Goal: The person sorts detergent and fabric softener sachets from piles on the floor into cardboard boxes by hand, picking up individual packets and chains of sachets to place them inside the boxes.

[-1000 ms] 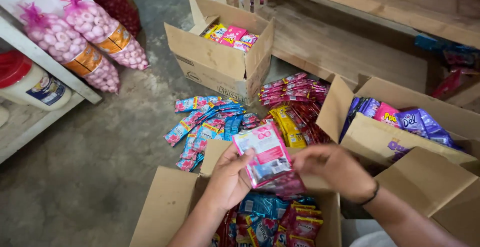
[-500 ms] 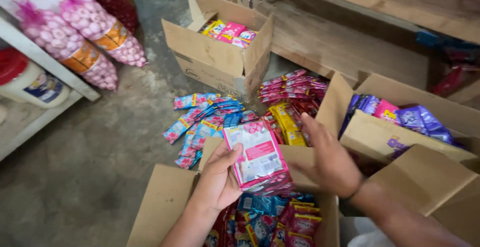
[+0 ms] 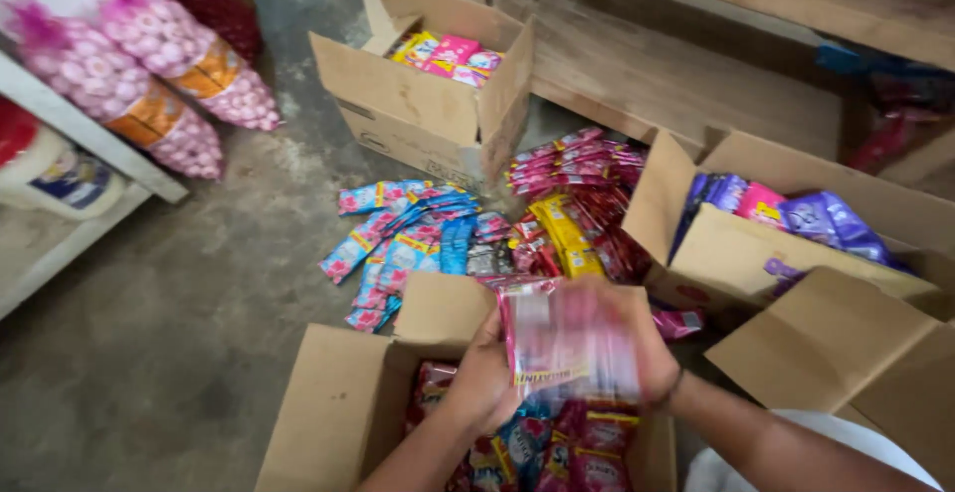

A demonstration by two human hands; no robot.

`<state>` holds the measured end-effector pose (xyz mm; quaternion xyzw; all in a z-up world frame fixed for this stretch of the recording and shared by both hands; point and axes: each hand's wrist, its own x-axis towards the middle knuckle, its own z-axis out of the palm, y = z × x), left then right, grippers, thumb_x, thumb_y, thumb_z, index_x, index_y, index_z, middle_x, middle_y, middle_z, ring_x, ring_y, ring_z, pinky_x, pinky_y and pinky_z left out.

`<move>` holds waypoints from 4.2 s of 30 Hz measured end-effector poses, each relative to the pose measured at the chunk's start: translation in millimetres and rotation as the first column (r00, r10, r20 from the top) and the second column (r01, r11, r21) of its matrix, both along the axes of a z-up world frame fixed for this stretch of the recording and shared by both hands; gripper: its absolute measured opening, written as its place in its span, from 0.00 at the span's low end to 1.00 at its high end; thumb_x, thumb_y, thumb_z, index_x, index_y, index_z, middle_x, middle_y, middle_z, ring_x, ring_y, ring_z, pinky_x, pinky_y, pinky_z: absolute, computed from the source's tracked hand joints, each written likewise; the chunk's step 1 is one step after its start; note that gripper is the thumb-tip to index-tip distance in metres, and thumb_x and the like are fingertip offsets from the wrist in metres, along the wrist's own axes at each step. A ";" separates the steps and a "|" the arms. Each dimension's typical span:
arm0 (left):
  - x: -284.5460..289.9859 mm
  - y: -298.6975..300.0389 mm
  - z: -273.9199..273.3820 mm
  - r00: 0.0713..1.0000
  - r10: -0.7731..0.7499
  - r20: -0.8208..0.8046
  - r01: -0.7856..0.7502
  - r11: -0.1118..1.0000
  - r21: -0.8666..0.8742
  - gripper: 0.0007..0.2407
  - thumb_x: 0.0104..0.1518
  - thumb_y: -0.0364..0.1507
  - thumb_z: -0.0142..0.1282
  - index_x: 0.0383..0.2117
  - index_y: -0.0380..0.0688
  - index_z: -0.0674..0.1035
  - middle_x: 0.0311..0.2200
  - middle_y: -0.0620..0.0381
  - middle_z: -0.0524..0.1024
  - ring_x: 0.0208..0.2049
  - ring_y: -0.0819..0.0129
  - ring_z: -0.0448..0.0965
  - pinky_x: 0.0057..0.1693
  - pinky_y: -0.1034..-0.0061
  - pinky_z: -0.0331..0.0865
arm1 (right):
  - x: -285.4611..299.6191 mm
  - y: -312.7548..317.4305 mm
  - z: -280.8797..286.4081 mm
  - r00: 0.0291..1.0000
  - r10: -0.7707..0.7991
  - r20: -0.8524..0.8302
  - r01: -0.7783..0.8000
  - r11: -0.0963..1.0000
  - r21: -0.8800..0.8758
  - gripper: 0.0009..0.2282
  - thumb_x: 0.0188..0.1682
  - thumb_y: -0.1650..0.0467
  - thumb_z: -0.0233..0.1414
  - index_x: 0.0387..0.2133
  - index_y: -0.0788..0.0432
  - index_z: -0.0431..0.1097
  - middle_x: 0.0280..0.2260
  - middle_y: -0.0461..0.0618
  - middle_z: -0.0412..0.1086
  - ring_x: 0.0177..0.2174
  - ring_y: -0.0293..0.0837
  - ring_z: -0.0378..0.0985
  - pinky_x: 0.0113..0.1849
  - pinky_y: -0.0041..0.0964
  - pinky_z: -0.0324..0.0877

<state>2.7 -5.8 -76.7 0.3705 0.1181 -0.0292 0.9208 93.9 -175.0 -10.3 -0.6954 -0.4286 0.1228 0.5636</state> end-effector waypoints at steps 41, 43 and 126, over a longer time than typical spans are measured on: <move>32.9 46.8 152.5 0.854 0.099 0.511 -0.460 0.601 0.653 0.14 0.67 0.31 0.54 0.53 0.35 0.76 0.50 0.56 0.80 0.51 0.73 0.78 0.59 0.73 0.72 | 82.3 7.1 13.3 0.862 0.254 -0.438 -0.114 0.940 0.321 0.34 0.54 0.54 0.50 0.69 0.61 0.54 0.62 0.53 0.65 0.63 0.43 0.66 0.63 0.40 0.61; 35.3 57.2 168.5 0.838 0.181 0.515 -0.478 0.697 0.534 0.14 0.67 0.31 0.54 0.54 0.34 0.76 0.50 0.56 0.79 0.50 0.72 0.77 0.58 0.71 0.72 | 77.3 10.3 3.8 0.907 0.240 -0.347 -0.191 0.967 0.170 0.34 0.52 0.58 0.55 0.68 0.60 0.51 0.62 0.52 0.62 0.62 0.43 0.63 0.61 0.42 0.60; -47.0 -5.7 -214.7 0.936 0.118 -0.331 0.335 -0.582 0.741 0.23 0.69 0.33 0.49 0.69 0.41 0.62 0.65 0.42 0.66 0.65 0.46 0.68 0.67 0.47 0.65 | -157.0 25.9 -373.8 0.919 0.329 -0.219 -0.323 0.305 -0.896 0.13 0.56 0.58 0.54 0.47 0.49 0.77 0.46 0.59 0.74 0.42 0.61 0.78 0.40 0.56 0.72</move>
